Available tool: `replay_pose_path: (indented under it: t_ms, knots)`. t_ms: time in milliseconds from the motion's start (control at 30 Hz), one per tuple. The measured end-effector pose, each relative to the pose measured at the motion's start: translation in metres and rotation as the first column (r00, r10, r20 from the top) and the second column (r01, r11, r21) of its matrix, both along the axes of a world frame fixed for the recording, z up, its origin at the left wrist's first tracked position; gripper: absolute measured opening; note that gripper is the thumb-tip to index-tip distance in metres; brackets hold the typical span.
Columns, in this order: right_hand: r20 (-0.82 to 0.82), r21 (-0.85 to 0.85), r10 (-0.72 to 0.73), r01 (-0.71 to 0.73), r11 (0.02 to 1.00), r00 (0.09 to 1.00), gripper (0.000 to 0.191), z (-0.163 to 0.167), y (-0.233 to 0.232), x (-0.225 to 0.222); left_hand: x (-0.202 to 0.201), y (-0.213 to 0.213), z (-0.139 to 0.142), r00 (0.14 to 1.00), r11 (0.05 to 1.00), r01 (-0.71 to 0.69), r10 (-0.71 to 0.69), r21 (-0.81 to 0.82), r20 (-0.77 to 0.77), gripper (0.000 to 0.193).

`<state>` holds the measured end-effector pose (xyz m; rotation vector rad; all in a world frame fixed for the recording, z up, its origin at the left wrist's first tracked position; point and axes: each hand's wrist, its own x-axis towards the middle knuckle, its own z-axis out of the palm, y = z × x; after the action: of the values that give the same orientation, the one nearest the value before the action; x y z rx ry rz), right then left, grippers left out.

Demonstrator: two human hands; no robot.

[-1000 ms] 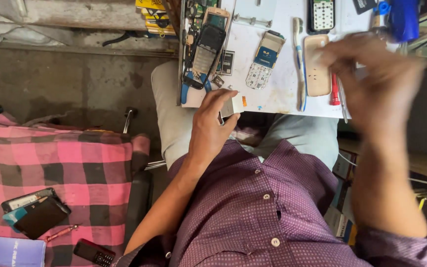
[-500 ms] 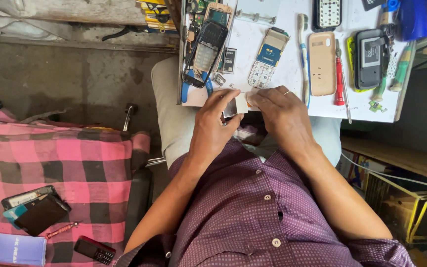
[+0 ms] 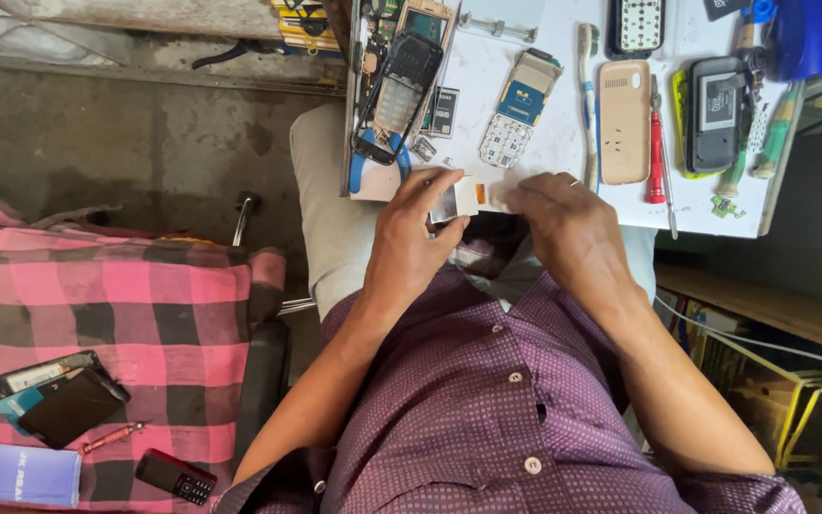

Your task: The person sits at a repair workbench and cleans a disassembled mobile phone keypad board with a paper tissue, then applies paste from a syringe onto the board and solders the board with a soldering iron.

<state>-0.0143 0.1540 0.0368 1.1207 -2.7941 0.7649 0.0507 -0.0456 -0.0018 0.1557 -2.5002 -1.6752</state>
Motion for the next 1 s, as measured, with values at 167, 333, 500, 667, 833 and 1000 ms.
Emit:
replay_pose_path:
  t_ms: [167, 333, 500, 667, 833, 1000]
  knots:
    - [-0.009, -0.076, -0.033, 0.032, 0.997, 0.999, 0.034, -0.009, -0.011, 0.000, 0.001, 0.000, -0.001, 0.999, 1.000, 0.005, -0.006, -0.017, -0.047, 0.054]
    - [-0.042, -0.014, 0.036, -0.037, 0.999, 0.998, 0.037, -0.005, -0.017, 0.002, 0.001, 0.001, -0.002, 1.000, 1.000, -0.003, 0.003, -0.006, -0.015, 0.054]
    - [0.009, 0.019, 0.041, -0.041, 0.999, 0.999, 0.037, 0.006, -0.004, 0.000, 0.001, 0.001, -0.002, 0.999, 1.000, 0.002, -0.002, 0.000, -0.047, 0.054]
    - [-0.022, -0.048, -0.064, 0.063, 0.997, 0.998, 0.032, 0.000, -0.008, -0.001, 0.001, 0.001, -0.003, 1.000, 1.000, 0.003, -0.003, -0.005, -0.025, 0.055]
    - [-0.047, -0.014, 0.018, -0.019, 1.000, 0.999, 0.036, -0.003, -0.020, 0.003, 0.002, 0.002, -0.002, 1.000, 1.000, -0.001, 0.001, -0.005, -0.015, 0.054]
    - [-0.002, 0.035, 0.042, -0.042, 0.999, 0.999, 0.038, 0.009, -0.006, 0.002, 0.001, 0.002, -0.003, 1.000, 1.000, 0.005, -0.005, -0.012, -0.005, 0.054]
